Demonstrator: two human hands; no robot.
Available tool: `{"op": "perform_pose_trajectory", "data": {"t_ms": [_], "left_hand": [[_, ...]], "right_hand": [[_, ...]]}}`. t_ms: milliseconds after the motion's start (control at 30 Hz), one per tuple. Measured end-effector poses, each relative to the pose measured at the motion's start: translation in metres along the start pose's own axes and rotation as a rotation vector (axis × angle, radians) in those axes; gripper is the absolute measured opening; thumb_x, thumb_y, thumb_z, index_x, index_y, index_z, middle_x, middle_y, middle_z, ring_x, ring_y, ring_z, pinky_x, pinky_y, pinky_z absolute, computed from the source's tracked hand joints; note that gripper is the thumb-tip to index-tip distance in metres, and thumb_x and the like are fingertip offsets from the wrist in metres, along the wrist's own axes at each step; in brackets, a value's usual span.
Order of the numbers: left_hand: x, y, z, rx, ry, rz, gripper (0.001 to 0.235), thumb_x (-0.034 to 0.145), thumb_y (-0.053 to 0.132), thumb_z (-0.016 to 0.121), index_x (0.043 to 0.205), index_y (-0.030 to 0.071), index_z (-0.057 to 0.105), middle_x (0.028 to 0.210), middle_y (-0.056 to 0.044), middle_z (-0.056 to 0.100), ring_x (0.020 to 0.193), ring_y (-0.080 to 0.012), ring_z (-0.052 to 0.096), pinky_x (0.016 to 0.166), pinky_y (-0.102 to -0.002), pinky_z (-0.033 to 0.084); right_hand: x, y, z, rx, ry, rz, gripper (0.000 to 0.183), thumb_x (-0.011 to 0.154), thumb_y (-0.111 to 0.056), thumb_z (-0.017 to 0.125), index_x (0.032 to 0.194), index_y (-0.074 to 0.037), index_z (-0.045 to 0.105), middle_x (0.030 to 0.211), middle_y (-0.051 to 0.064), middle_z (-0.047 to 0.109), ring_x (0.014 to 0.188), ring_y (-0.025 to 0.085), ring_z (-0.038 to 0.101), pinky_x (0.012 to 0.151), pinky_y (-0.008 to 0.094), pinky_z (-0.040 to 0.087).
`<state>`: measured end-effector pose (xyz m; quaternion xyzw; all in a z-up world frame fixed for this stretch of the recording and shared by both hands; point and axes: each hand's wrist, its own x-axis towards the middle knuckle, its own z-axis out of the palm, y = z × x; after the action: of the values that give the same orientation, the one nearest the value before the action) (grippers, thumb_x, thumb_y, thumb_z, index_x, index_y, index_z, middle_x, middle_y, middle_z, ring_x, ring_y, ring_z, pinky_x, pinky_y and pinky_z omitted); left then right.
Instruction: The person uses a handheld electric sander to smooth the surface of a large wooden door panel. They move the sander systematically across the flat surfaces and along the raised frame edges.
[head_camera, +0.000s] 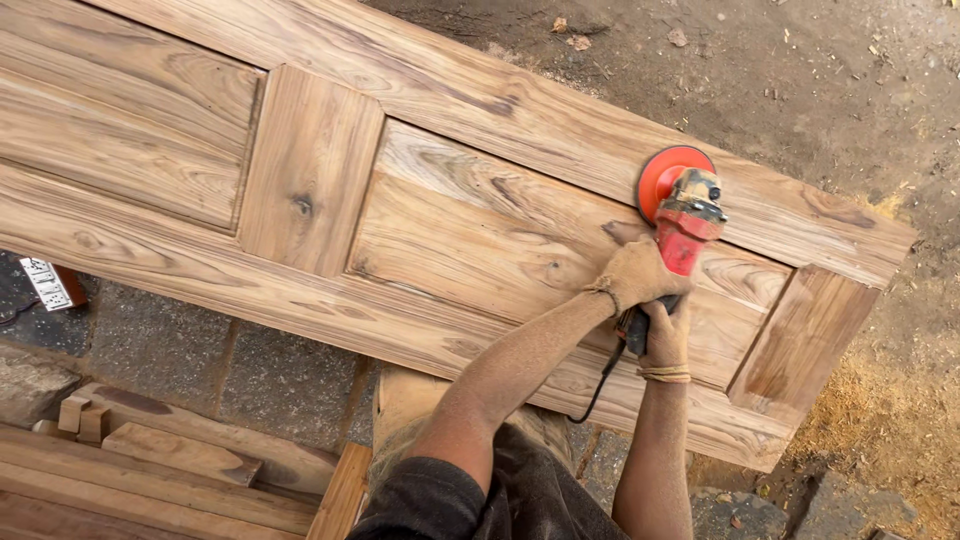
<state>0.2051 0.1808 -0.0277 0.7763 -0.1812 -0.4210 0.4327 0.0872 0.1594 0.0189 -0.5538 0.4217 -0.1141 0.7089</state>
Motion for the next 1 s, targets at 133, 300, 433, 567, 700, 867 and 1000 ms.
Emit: {"op": "perform_pose_trajectory", "data": {"t_ms": [133,300,433,567,700,867,1000], "left_hand": [[-0.024,-0.051,-0.123,-0.027,0.100,-0.069,0.097,0.054,0.060,0.084,0.112,-0.015,0.060,0.100,-0.031,0.072,0.096,-0.0420,0.074,0.084,-0.044,0.060],[-0.047,-0.111,-0.255,0.029,0.234,-0.145,0.098,0.059,0.066,0.083,0.113,-0.013,0.061,0.105,-0.030,0.072,0.099,-0.0423,0.073,0.086,-0.046,0.059],[-0.071,-0.157,-0.349,-0.105,0.419,-0.131,0.095,0.060,0.063,0.082,0.126,-0.001,0.062,0.099,-0.029,0.073,0.095,-0.0428,0.072,0.080,-0.048,0.057],[-0.084,-0.196,-0.429,-0.084,0.538,-0.234,0.072,0.071,0.060,0.088,0.100,-0.004,0.070,0.095,-0.026,0.076,0.093,-0.0324,0.076,0.077,-0.041,0.059],[-0.092,-0.205,-0.462,-0.487,0.491,-0.096,0.043,0.078,0.039,0.082,0.101,0.002,0.077,0.093,-0.012,0.078,0.082,-0.0152,0.075,0.070,-0.033,0.058],[-0.081,-0.185,-0.430,-0.424,0.545,-0.058,0.043,0.078,0.040,0.083,0.100,0.003,0.075,0.089,-0.009,0.077,0.079,-0.0140,0.075,0.068,-0.032,0.059],[-0.073,-0.148,-0.360,-0.338,0.454,-0.096,0.047,0.075,0.044,0.085,0.097,0.004,0.076,0.084,-0.012,0.077,0.077,-0.0166,0.076,0.066,-0.034,0.058]], "right_hand": [[0.004,0.013,0.107,-0.012,-0.195,-0.026,0.042,0.091,-0.005,0.067,0.128,-0.004,0.047,0.114,0.009,0.061,0.097,0.016,0.067,0.081,0.032,0.060],[0.011,0.023,0.243,-0.107,-0.305,0.104,0.044,0.086,-0.008,0.068,0.125,-0.003,0.048,0.087,0.012,0.065,0.064,0.021,0.064,0.054,0.035,0.054],[0.024,0.035,0.337,-0.374,-0.421,-0.048,0.061,0.080,-0.016,0.076,0.134,-0.003,0.051,0.094,0.013,0.068,0.073,0.021,0.067,0.064,0.035,0.057],[0.041,0.047,0.416,-0.613,-0.552,-0.306,0.089,0.077,-0.034,0.079,0.154,-0.009,0.042,0.117,0.018,0.071,0.103,0.031,0.072,0.091,0.040,0.056],[0.048,0.038,0.459,-0.797,-0.563,-0.183,0.097,0.071,-0.044,0.079,0.156,-0.020,0.038,0.108,0.024,0.073,0.098,0.039,0.074,0.085,0.044,0.058],[0.054,0.023,0.424,-0.816,-0.551,-0.217,0.095,0.070,-0.043,0.079,0.155,-0.021,0.041,0.107,0.023,0.074,0.095,0.040,0.074,0.082,0.045,0.059],[0.047,0.008,0.342,-0.789,-0.465,-0.254,0.093,0.071,-0.036,0.080,0.154,-0.017,0.044,0.112,0.023,0.073,0.101,0.037,0.073,0.088,0.043,0.058]]}}
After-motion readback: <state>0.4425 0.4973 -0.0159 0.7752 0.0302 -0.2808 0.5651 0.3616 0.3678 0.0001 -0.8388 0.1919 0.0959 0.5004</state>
